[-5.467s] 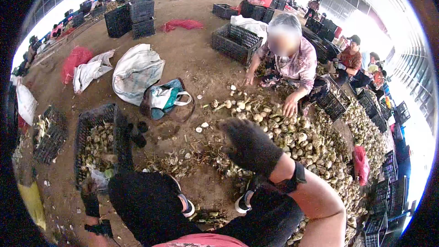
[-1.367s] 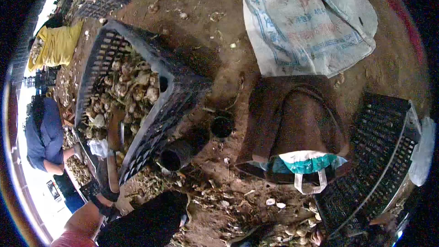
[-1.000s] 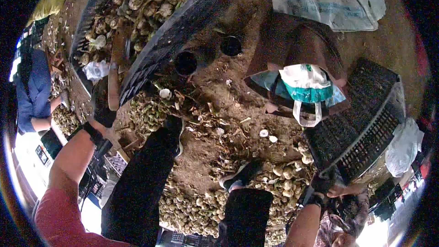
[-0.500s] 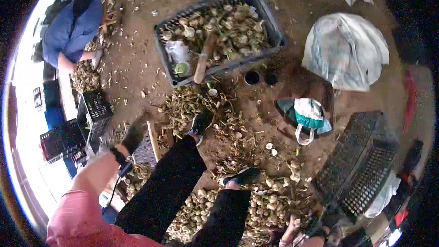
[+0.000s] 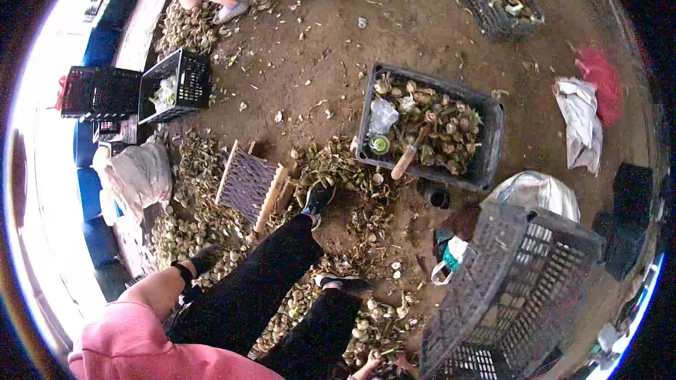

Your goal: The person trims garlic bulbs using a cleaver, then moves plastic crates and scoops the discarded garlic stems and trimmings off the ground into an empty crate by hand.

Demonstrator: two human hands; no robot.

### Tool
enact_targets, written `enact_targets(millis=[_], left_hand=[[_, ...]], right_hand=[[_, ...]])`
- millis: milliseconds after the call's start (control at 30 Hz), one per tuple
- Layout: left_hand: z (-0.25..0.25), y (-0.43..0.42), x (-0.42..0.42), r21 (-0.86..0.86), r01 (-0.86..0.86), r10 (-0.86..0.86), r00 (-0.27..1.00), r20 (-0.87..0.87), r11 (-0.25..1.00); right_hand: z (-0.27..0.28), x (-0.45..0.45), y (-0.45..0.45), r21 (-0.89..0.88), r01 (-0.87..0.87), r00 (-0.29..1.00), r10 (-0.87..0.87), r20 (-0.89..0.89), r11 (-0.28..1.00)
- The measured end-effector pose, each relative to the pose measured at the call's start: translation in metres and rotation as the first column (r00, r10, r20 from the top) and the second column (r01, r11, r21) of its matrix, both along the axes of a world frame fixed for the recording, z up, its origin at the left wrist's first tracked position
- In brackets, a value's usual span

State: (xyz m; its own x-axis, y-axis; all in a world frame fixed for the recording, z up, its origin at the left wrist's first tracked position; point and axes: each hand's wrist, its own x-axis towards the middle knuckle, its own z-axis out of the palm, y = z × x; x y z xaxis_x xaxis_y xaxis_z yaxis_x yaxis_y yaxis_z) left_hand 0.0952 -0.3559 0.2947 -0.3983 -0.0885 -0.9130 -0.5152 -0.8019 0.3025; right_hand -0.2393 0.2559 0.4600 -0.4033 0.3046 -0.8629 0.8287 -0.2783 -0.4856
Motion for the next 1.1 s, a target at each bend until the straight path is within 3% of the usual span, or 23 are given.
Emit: enact_targets(millis=[33, 100, 133, 167, 300, 333, 367, 400, 433, 500, 533, 567, 600, 633, 733, 800, 833, 867, 933, 1000, 1033, 1067, 1100], left_hand=[[0.030, 0.015, -0.046, -0.347, 0.548, -0.553, 0.828, 0.093, 0.761], [0.098, 0.045, -0.130, -0.528, 0.714, -0.724, 0.646, 0.243, 0.459], [0.077, 0.041, -0.098, -0.434, 0.535, -0.545, 0.831, 0.113, 0.725], [0.060, 0.037, -0.076, -0.577, 0.657, -0.697, 0.689, 0.198, 0.485], [0.011, 0.055, 0.017, -0.453, 0.483, -0.349, 0.869, 0.350, 0.749], [-0.001, 0.058, 0.044, -0.398, 0.620, -0.422, 0.769, 0.481, 0.677], [-0.004, 0.067, 0.059, -0.460, 0.693, -0.510, 0.721, 0.469, 0.555], [-0.007, 0.085, 0.058, -0.394, 0.461, -0.310, 0.867, 0.389, 0.795], [-0.010, 0.102, 0.058, -0.323, 0.162, -0.042, 0.936, 0.349, 0.933], [0.087, 0.078, -0.046, -0.296, 0.323, -0.163, 0.874, 0.458, 0.899], [0.091, 0.087, -0.045, -0.366, 0.357, -0.147, 0.858, 0.492, 0.860], [0.042, 0.114, 0.020, -0.395, 0.267, -0.088, 0.906, 0.415, 0.879], [0.048, 0.129, 0.024, -0.391, 0.264, -0.098, 0.914, 0.394, 0.882], [0.063, 0.137, 0.005, -0.327, 0.155, -0.006, 0.910, 0.415, 0.932], [0.074, 0.169, -0.015, -0.283, -0.125, 0.230, 0.899, 0.373, 0.951], [0.075, 0.180, -0.032, -0.269, -0.144, 0.245, 0.886, 0.393, 0.952], [0.079, 0.178, -0.053, -0.223, -0.156, 0.252, 0.822, 0.511, 0.962], [0.068, 0.191, -0.053, -0.251, -0.307, 0.392, 0.801, 0.453, 0.918], [0.046, 0.210, -0.048, -0.323, 0.030, 0.104, 0.914, 0.391, 0.946], [0.023, 0.223, -0.054, -0.409, 0.338, -0.167, 0.902, 0.399, 0.848], [0.011, 0.231, -0.061, -0.389, 0.239, -0.084, 0.923, 0.376, 0.890], [-0.002, 0.234, -0.077, -0.292, -0.074, 0.180, 0.917, 0.356, 0.953], [-0.015, 0.237, -0.092, -0.226, -0.395, 0.453, 0.808, 0.376, 0.891]], right_hand=[[0.012, -0.016, -0.014, -0.008, -0.035, 0.999, 0.035, -0.008, 0.999], [0.037, -0.046, -0.044, -0.018, -0.109, 0.994, 0.108, -0.018, 0.994], [0.047, -0.062, -0.059, -0.031, -0.151, 0.988, 0.150, -0.025, 0.988], [0.061, -0.078, -0.075, -0.042, -0.187, 0.982, 0.186, -0.028, 0.981], [0.096, -0.153, -0.162, -0.091, -0.350, 0.936, 0.346, -0.060, 0.932], [0.096, -0.172, -0.186, -0.069, -0.434, 0.897, 0.423, -0.128, 0.898], [0.084, -0.195, -0.222, 0.073, -0.608, 0.746, 0.601, -0.286, 0.790], [0.072, -0.218, -0.257, 0.261, -0.693, 0.553, 0.728, -0.404, 0.672], [0.044, -0.236, -0.287, 0.293, -0.731, 0.494, 0.774, -0.396, 0.617], [0.013, -0.267, -0.368, 0.238, -0.810, 0.430, 0.818, -0.381, 0.537], [-0.016, -0.278, -0.403, 0.148, -0.836, 0.448, 0.812, -0.374, 0.529], [-0.034, -0.282, -0.444, 0.183, -0.846, 0.391, 0.815, -0.426, 0.501], [-0.053, -0.286, -0.486, 0.219, -0.851, 0.334, 0.814, -0.476, 0.477], [-0.085, -0.300, -0.508, 0.305, -0.914, 0.141, 0.914, -0.381, 0.269], [-0.126, -0.300, -0.589, 0.447, -0.894, -0.035, 0.990, -0.139, 0.031], [-0.169, -0.294, -0.614, 0.454, -0.884, -0.164, 0.983, -0.082, -0.110], [-0.232, -0.292, -0.611, 0.335, -0.941, -0.032, 0.965, -0.261, 0.059], [-0.238, -0.290, -0.611, 0.156, -0.987, 0.006, 0.987, -0.162, 0.032], [-0.292, -0.261, -0.590, 0.107, -0.949, 0.244, 0.904, -0.350, 0.298], [-0.307, -0.223, -0.562, -0.212, -0.904, 0.408, 0.898, -0.168, 0.371], [-0.306, -0.198, -0.547, -0.366, -0.846, 0.433, 0.900, -0.051, 0.387], [-0.304, -0.172, -0.534, -0.503, -0.760, 0.441, 0.895, 0.065, 0.412], [-0.298, -0.147, -0.522, -0.516, -0.804, 0.348, 0.937, -0.008, 0.294]])
